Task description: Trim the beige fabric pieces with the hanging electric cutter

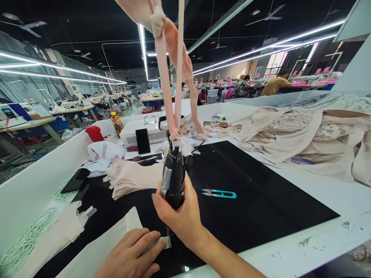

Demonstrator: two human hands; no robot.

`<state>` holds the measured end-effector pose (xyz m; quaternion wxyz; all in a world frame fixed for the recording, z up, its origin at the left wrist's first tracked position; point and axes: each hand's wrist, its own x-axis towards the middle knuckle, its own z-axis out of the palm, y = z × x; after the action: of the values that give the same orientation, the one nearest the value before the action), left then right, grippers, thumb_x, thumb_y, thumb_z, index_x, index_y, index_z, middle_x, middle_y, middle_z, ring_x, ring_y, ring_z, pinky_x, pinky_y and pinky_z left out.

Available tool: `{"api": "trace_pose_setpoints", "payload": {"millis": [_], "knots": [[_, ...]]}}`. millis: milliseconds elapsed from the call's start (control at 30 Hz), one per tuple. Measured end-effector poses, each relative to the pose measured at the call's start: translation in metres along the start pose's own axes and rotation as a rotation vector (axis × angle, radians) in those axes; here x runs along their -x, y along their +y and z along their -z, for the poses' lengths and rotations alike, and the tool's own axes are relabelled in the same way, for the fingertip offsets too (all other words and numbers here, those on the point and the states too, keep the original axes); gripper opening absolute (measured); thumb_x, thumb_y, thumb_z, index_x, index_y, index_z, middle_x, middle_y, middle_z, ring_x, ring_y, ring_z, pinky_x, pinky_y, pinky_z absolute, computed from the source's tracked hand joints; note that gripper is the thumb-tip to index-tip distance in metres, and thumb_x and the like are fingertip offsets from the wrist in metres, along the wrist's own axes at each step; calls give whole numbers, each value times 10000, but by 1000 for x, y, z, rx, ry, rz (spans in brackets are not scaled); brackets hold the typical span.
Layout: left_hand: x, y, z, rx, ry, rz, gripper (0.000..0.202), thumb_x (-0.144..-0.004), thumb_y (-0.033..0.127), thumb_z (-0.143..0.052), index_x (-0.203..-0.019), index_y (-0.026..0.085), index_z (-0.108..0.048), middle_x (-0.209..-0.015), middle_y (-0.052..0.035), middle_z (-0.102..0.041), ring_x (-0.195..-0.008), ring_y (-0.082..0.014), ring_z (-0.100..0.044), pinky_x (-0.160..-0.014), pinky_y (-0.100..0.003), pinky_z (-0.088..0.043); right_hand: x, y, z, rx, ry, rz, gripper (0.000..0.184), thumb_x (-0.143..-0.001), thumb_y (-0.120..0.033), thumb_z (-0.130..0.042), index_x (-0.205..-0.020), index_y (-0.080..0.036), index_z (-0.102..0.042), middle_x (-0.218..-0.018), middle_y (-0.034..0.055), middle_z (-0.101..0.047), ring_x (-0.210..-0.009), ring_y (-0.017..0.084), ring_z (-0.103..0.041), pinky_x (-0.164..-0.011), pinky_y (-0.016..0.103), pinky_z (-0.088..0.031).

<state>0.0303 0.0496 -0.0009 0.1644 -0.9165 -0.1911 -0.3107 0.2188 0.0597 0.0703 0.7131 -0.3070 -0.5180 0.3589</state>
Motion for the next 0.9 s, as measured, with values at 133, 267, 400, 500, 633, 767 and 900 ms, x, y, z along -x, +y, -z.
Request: {"api": "trace_pose_setpoints", "payload": {"millis": [133,267,400,500,633,767,900], "knots": [[-2,0,0,-2,9,-1,499,-1192,343,-248,-1133,207,-725,-1027,15,-743,-860,-151,-658,-791,-294,-487,0,-3,-3,-18,9,-16,220,-873,-220,-745,-1007,-262,-575,-764,-42,-639,-568,124,-588,-553,251,-531],[-4,-1,1,-14,15,-10,516,-1193,340,-230,-1127,211,-725,-1015,20,-753,-853,-148,-670,-780,-294,-498,2,-4,-7,3,-7,-16,214,-864,-226,-751,-969,-259,-568,-755,-41,-636,-570,127,-594,-568,260,-540],[-3,-2,2,-16,18,-12,508,-1193,344,-235,-1129,223,-723,-1015,27,-761,-843,-148,-681,-772,-296,-502,3,-3,-4,48,2,-12,214,-864,-250,-757,-948,-259,-560,-750,-33,-639,-566,137,-601,-563,271,-540],[-2,-2,3,-9,14,-11,505,-1193,330,-233,-1114,223,-720,-1014,21,-763,-843,-147,-688,-767,-295,-503,4,-4,0,68,8,-30,226,-868,-280,-761,-961,-260,-556,-754,-32,-638,-560,139,-598,-555,277,-540],[-2,-2,2,-11,18,-15,497,-1193,326,-243,-1106,219,-721,-1014,17,-761,-844,-146,-689,-769,-289,-502,4,-5,0,50,3,-29,226,-875,-278,-753,-976,-263,-551,-743,-42,-625,-551,131,-578,-538,264,-523],[-1,-3,1,-13,16,-22,484,-1192,335,-259,-1119,222,-724,-1029,19,-762,-854,-144,-688,-778,-287,-505,5,-6,-2,45,3,-28,220,-869,-254,-748,-971,-262,-553,-746,-42,-630,-556,131,-587,-544,263,-530],[2,-2,1,-4,9,-18,469,-1189,343,-276,-1136,223,-726,-1054,16,-759,-877,-147,-686,-780,-287,-515,5,-3,-3,63,13,-3,194,-870,-238,-736,-972,-259,-572,-761,-34,-648,-559,133,-598,-552,269,-549]]}}
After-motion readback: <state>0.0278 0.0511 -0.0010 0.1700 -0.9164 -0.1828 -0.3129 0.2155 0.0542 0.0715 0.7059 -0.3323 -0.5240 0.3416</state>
